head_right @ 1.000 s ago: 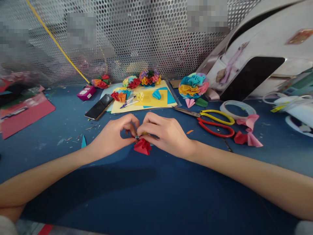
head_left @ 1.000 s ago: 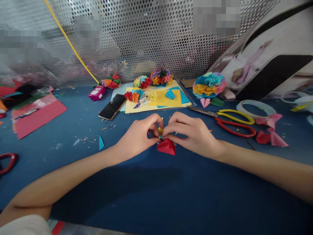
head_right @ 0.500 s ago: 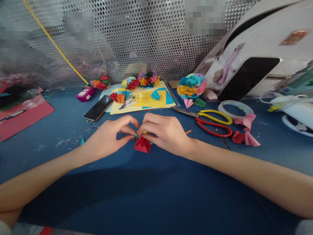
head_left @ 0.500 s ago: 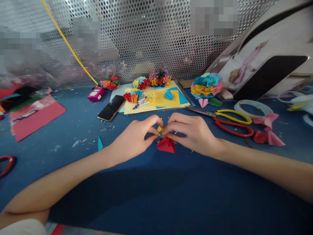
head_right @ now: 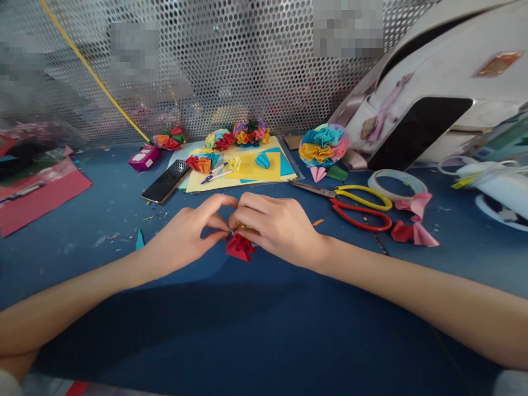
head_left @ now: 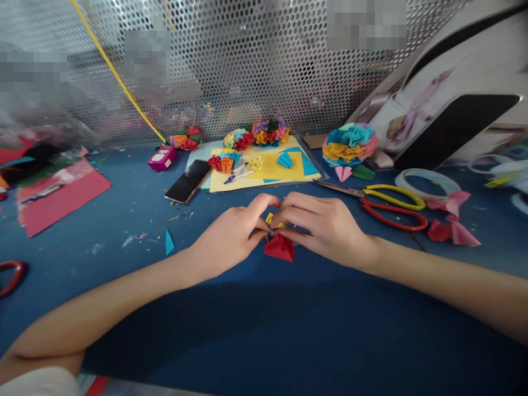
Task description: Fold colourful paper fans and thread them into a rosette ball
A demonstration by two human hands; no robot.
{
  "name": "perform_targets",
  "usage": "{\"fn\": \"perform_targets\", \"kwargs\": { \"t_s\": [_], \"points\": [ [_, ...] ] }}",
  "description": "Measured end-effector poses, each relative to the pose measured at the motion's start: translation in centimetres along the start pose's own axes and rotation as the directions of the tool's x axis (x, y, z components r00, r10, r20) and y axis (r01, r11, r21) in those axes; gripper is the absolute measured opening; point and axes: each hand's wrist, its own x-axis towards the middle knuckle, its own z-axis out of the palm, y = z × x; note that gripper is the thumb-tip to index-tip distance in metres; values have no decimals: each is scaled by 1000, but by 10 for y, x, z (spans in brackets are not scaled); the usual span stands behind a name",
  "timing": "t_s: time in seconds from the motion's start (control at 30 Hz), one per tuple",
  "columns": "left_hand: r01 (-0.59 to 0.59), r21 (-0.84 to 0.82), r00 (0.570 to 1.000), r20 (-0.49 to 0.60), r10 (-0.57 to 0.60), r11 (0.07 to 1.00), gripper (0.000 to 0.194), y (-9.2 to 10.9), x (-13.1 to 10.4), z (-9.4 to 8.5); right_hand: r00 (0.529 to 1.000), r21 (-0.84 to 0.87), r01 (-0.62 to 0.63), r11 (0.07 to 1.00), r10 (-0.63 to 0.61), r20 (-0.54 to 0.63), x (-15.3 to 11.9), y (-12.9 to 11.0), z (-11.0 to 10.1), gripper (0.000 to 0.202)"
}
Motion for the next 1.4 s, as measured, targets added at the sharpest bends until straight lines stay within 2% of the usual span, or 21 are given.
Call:
{"fn": "perform_targets", "kwargs": {
  "t_s": [0.3, 0.5, 0.57, 0.7, 0.8, 0.93, 1.07, 1.17, 1.27, 1.37, 1.4],
  "points": [
    [-17, 11, 998, 57, 17, 1000, 41, 0, 0, -4, 1000, -4, -7, 1000, 7, 23, -1, -1, -1, 18],
    [43, -58, 999, -2, -44, 997, 40, -2, 2, -1, 999, -67, 6, 998, -2, 50, -1, 1, -2, 19],
    [58, -121, 998, -22, -62, 991, 37, -5, 4, 0, 997, -20, -42, 999, 43, 66, 0, 2, -1, 16],
    [25, -164, 1000, -8, -27, 986, 33, -12, 6, 2, 978, 137, -195, 971, 181, 106, 1, 6, 1, 9],
    [12, -190, 1000, -13, -15, 982, 21, -16, 7, 6, 963, 235, -261, 936, 234, 136, 3, 5, 1, 6],
    [38, -236, 997, -51, -51, 971, 11, -17, 8, 14, 960, 278, -274, 921, 243, 141, 4, 1, -1, 6],
    [84, -285, 988, -104, -118, 955, 10, -18, 7, 21, 959, 303, -274, 913, 234, 161, 2, -1, 1, 6],
    [71, -279, 983, -144, -115, 958, 12, -19, 6, 24, 957, 331, -279, 901, 234, 171, 3, -1, 0, 7],
    [17, -229, 979, -195, -63, 973, 16, -21, 5, 24, 966, 296, -239, 925, 196, 168, 9, 4, -10, 12],
    [-37, -145, 978, -211, 6, 989, 18, -21, 5, 24, 977, 145, -177, 973, 156, 147, 12, 22, -25, 16],
    [-58, -114, 978, -208, 33, 992, 18, -22, 4, 24, 974, 77, -138, 987, 121, 193, 10, 31, -29, 16]
  ]
}}
